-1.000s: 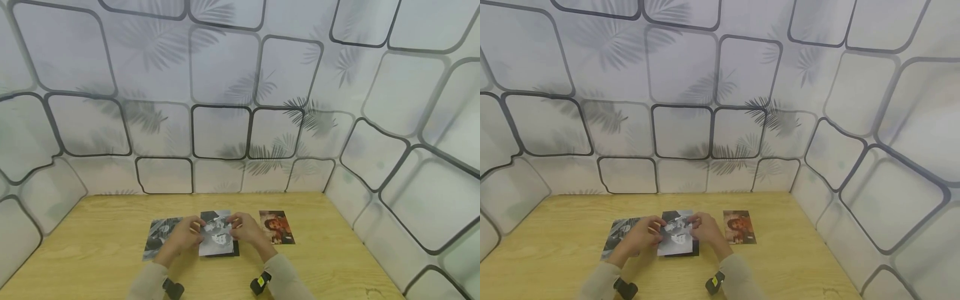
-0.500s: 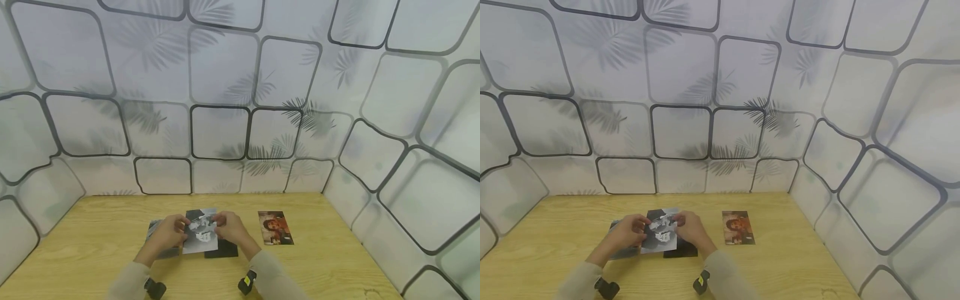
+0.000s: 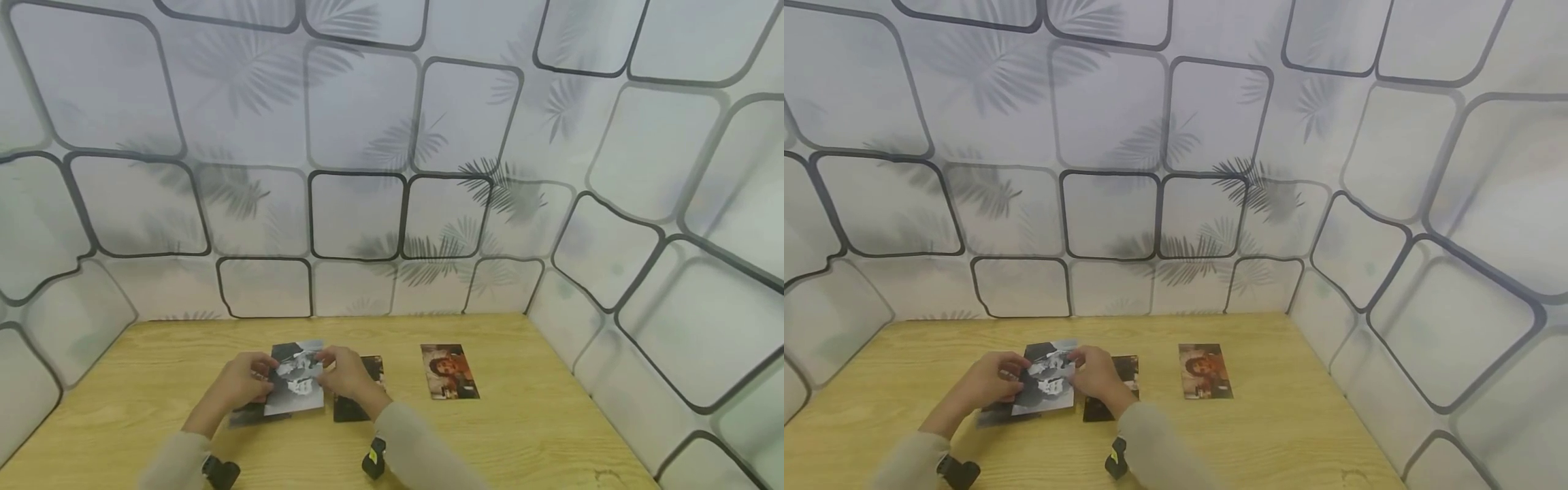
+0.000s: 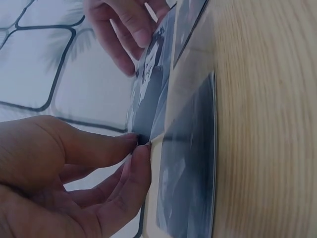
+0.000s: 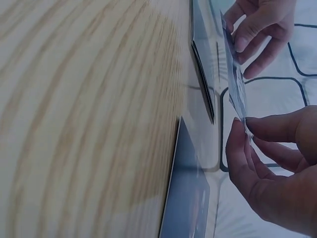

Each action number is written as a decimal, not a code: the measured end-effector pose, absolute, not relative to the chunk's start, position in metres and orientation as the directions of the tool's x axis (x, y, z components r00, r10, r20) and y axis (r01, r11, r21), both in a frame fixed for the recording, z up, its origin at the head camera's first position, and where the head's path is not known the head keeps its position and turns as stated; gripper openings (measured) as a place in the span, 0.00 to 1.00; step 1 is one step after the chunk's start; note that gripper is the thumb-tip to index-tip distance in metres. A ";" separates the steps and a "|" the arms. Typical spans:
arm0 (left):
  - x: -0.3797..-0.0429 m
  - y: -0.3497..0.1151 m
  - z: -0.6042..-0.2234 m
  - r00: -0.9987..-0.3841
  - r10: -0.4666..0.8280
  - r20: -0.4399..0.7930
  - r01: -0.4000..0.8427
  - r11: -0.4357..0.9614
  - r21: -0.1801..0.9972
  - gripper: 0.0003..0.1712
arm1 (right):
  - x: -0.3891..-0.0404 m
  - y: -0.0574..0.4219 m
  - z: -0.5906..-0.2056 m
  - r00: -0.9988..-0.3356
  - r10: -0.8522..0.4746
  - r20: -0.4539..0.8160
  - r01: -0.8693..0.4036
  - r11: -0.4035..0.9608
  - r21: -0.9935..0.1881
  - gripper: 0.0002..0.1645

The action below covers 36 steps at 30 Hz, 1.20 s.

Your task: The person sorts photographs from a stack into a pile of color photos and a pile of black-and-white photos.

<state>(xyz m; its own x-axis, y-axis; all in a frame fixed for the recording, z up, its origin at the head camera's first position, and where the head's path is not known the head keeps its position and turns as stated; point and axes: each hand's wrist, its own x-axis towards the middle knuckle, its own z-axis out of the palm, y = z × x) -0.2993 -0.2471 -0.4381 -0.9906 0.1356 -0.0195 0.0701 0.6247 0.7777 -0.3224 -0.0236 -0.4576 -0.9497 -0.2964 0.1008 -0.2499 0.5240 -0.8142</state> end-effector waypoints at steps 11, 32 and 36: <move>-0.299 -0.274 -0.436 -0.991 0.131 -0.009 0.078 0.643 0.762 0.21 | -0.324 -0.053 -0.464 -0.958 -0.282 0.057 -0.216 0.571 -0.792 0.22; -0.298 -0.292 -0.445 -0.994 0.081 -0.071 0.005 0.694 0.720 0.22 | -0.318 -0.080 -0.466 -0.951 -0.306 0.048 -0.250 0.664 -0.705 0.25; -0.297 -0.292 -0.445 -0.992 0.074 -0.100 -0.021 0.690 0.724 0.23 | -0.317 -0.080 -0.465 -0.944 -0.325 0.048 -0.265 0.670 -0.694 0.26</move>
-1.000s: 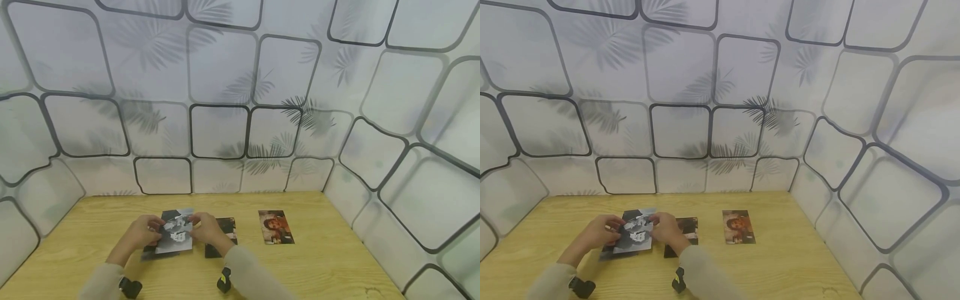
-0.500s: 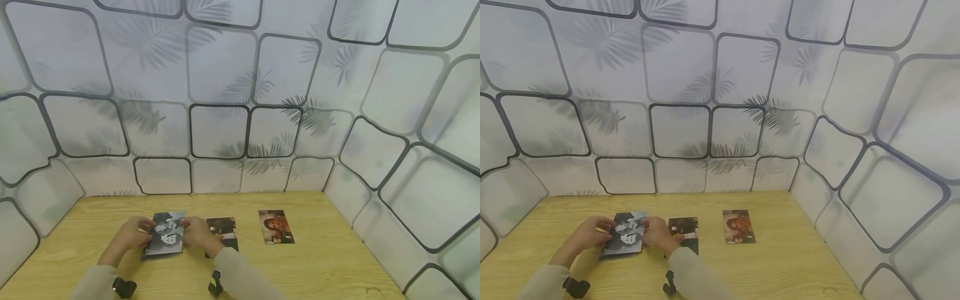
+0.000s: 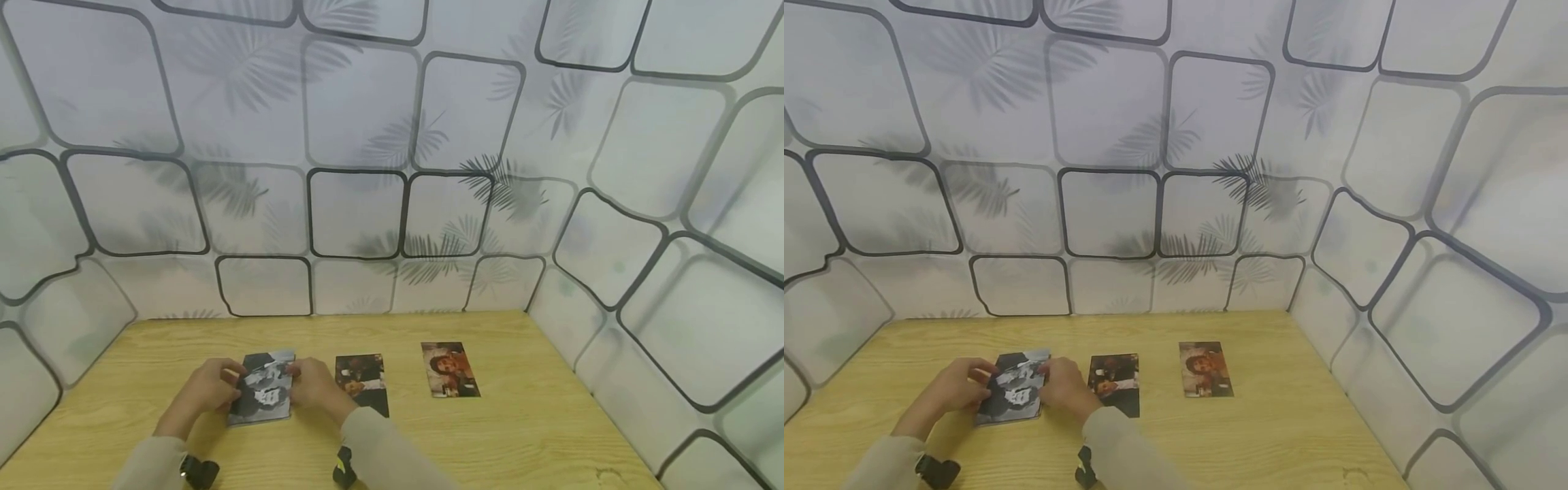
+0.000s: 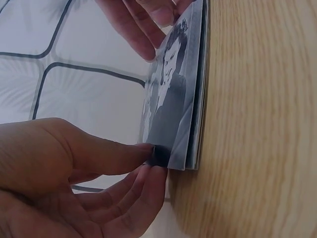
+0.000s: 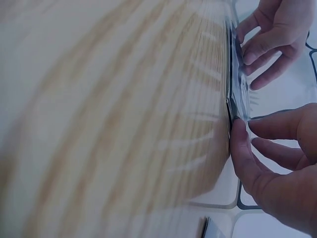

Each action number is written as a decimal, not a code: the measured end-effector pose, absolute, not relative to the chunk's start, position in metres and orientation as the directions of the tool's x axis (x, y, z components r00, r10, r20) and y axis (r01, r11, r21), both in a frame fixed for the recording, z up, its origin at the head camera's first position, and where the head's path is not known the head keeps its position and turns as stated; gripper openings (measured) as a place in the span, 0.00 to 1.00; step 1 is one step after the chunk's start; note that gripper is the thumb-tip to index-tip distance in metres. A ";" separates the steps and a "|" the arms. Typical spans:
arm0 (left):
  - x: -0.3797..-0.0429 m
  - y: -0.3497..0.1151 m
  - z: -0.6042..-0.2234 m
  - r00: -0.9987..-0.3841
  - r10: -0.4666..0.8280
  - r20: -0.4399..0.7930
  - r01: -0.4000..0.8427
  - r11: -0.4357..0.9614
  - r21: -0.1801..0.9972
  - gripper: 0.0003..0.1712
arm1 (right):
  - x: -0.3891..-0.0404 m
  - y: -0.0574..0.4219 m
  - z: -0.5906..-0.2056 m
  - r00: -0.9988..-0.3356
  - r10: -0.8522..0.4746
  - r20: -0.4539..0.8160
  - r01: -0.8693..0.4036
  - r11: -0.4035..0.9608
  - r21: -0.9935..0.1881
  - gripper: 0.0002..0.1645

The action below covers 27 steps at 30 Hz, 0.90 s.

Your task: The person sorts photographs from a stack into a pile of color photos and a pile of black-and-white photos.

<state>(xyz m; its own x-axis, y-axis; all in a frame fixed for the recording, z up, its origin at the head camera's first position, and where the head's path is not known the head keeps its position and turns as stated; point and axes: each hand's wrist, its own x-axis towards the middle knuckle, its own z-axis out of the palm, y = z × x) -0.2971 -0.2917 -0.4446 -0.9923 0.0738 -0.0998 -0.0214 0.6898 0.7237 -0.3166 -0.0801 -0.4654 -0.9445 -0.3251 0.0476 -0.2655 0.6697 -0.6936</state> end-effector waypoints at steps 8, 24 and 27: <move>-0.295 -0.292 -0.444 -0.991 0.091 -0.101 -0.011 0.687 0.727 0.23 | -0.314 -0.081 -0.464 -0.942 -0.335 0.032 -0.253 0.644 -0.722 0.28; -0.298 -0.297 -0.449 -0.992 0.106 -0.071 0.028 0.724 0.689 0.22 | -0.313 -0.076 -0.460 -0.937 -0.349 0.015 -0.274 0.706 -0.653 0.22; -0.299 -0.297 -0.447 -0.993 0.107 -0.054 0.047 0.759 0.650 0.22 | -0.314 -0.071 -0.460 -0.939 -0.343 0.007 -0.262 0.707 -0.656 0.22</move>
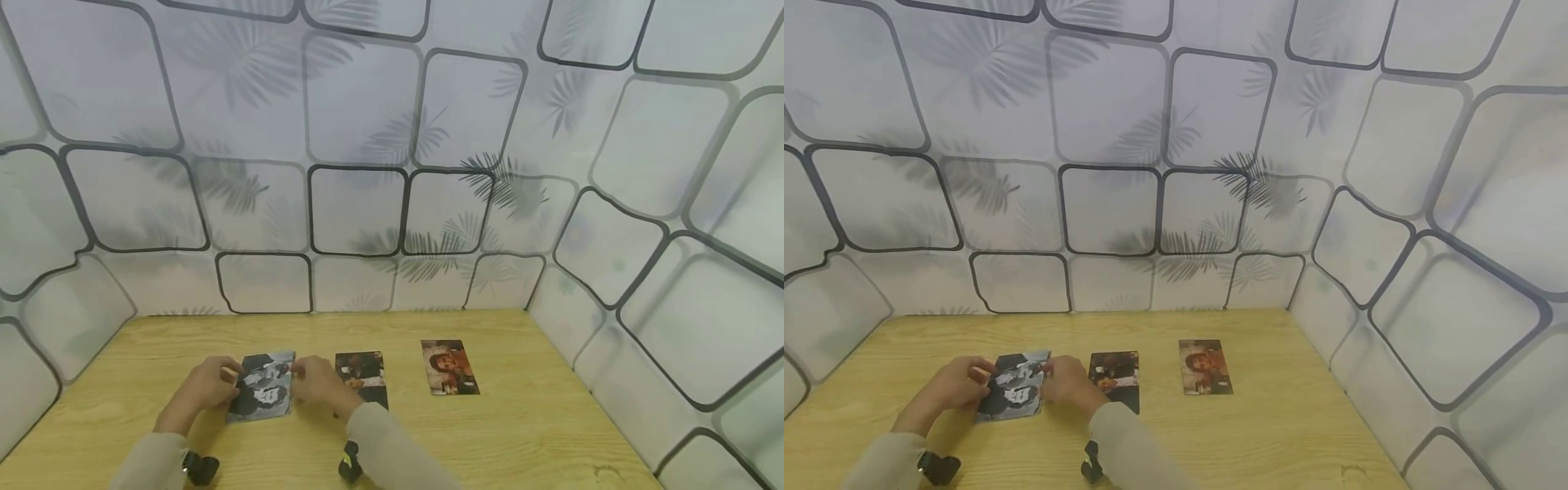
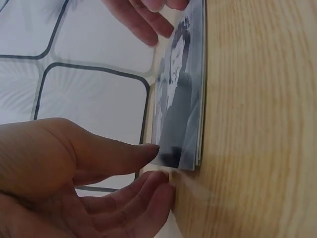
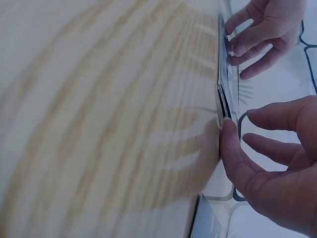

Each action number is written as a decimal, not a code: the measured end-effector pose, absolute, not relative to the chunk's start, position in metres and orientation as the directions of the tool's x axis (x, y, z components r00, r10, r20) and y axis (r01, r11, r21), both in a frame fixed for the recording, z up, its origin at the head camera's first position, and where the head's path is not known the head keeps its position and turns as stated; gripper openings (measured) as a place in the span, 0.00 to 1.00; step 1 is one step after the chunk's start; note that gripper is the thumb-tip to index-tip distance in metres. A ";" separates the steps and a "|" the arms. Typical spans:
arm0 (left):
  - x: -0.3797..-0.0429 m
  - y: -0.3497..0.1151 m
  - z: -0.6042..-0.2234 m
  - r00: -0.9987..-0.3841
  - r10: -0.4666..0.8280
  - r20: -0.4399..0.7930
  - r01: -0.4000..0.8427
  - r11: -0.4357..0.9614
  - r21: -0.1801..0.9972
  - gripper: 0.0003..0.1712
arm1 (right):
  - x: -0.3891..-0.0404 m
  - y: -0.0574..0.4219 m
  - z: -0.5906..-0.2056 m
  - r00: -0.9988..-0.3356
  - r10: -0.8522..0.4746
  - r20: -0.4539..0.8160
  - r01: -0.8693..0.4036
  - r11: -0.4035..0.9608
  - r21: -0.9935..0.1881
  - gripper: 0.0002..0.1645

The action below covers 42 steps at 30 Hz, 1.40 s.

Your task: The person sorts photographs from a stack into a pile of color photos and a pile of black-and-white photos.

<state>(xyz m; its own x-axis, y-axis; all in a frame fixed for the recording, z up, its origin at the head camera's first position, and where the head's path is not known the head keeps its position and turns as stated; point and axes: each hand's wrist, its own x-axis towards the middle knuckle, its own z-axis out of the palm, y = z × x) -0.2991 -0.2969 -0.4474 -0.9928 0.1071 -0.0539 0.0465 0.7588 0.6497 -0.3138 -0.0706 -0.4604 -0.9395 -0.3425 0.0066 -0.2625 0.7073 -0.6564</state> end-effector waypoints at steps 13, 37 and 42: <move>-0.301 -0.271 -0.435 -0.982 0.178 0.064 0.180 0.772 0.609 0.22 | -0.317 -0.040 -0.454 -0.929 -0.370 -0.011 -0.245 0.637 -0.731 0.22; -0.282 -0.178 -0.438 -0.978 0.203 0.048 0.164 0.607 0.777 0.18 | -0.307 0.038 -0.434 -0.964 -0.266 0.015 -0.178 0.603 -0.778 0.16; -0.281 -0.168 -0.443 -0.980 0.189 0.064 0.165 0.590 0.790 0.16 | -0.303 0.050 -0.437 -0.976 -0.216 -0.003 -0.128 0.591 -0.797 0.17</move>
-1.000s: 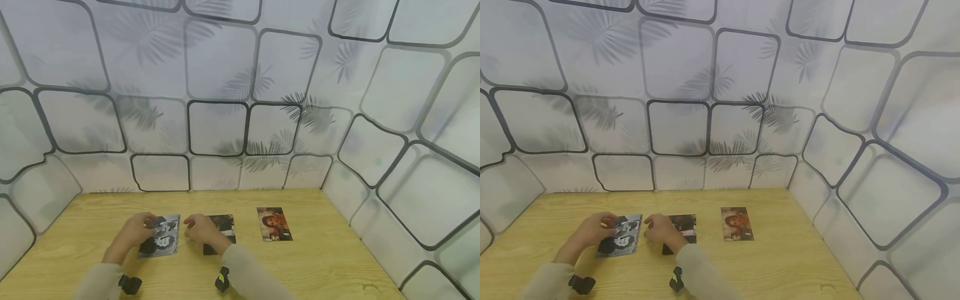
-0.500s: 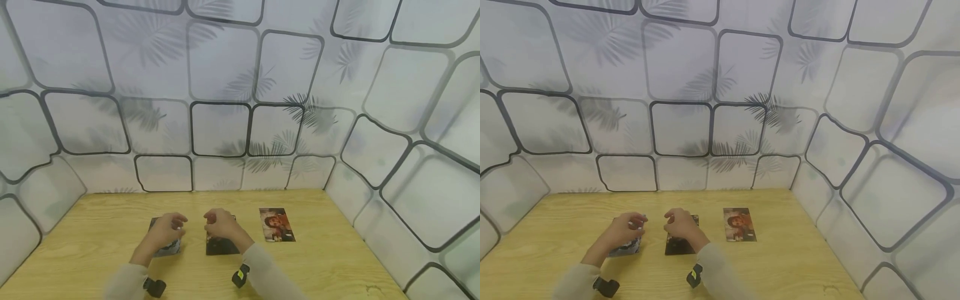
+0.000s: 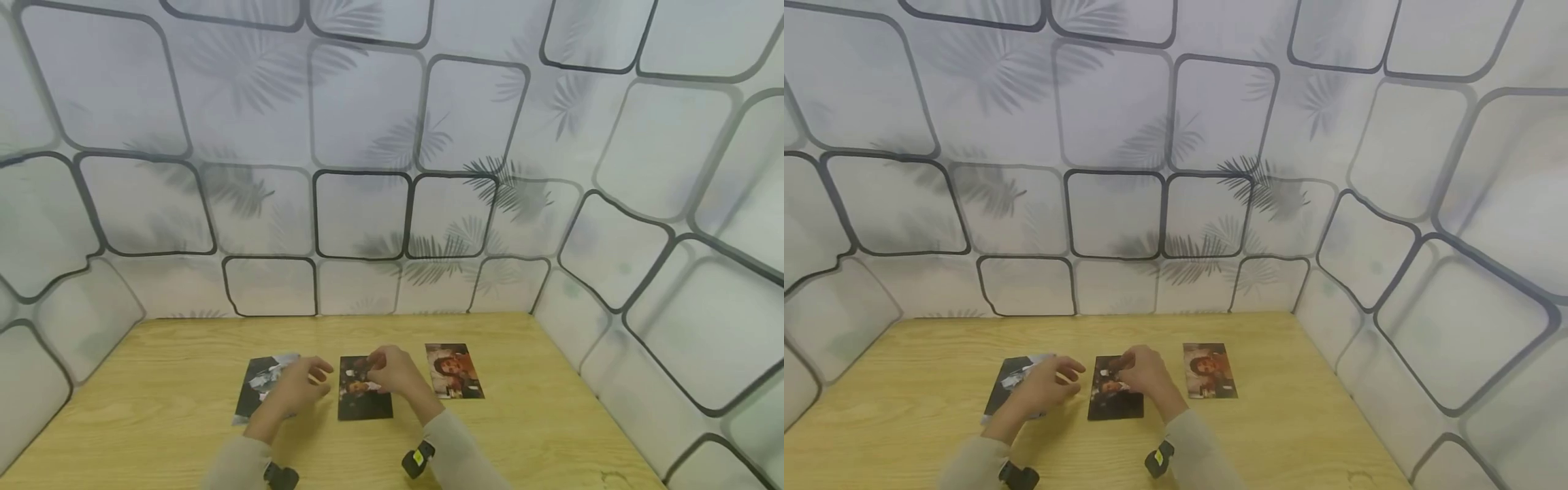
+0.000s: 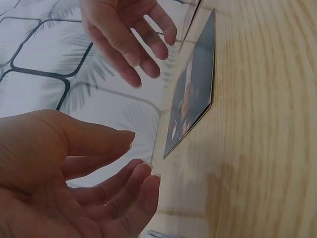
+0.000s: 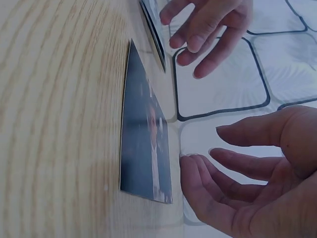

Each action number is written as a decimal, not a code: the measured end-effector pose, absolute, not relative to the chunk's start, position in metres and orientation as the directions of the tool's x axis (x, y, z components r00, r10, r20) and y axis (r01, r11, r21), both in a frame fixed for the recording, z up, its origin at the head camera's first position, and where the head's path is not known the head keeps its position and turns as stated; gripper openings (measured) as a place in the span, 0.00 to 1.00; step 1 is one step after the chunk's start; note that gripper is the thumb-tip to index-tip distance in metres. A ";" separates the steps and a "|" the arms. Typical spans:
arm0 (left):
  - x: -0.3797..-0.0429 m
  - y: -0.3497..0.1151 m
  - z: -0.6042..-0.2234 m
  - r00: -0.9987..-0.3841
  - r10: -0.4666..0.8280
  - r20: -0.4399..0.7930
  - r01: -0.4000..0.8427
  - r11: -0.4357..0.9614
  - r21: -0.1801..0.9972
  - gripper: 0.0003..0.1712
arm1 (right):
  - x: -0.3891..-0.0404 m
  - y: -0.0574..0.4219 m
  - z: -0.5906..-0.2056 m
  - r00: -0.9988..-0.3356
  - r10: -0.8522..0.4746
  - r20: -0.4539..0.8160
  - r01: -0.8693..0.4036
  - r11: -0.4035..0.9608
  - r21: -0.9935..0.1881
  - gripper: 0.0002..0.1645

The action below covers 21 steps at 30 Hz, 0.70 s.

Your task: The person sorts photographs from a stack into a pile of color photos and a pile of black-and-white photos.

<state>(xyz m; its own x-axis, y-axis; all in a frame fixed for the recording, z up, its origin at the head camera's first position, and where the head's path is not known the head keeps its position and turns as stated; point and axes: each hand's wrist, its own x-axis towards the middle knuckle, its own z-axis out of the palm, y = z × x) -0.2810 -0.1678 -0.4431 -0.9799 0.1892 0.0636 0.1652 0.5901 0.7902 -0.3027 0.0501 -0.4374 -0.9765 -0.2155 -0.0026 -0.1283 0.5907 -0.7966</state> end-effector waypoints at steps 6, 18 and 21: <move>-0.283 -0.157 -0.451 -0.976 0.205 0.074 0.182 0.579 0.795 0.15 | -0.299 0.062 -0.441 -0.978 -0.205 -0.035 -0.089 0.565 -0.820 0.19; -0.284 -0.147 -0.457 -0.976 0.187 0.107 0.193 0.533 0.824 0.17 | -0.307 0.075 -0.453 -0.985 -0.148 -0.083 -0.007 0.526 -0.851 0.22; -0.285 -0.144 -0.460 -0.975 0.189 0.117 0.202 0.534 0.821 0.17 | -0.309 0.076 -0.456 -0.986 -0.142 -0.087 0.004 0.501 -0.866 0.22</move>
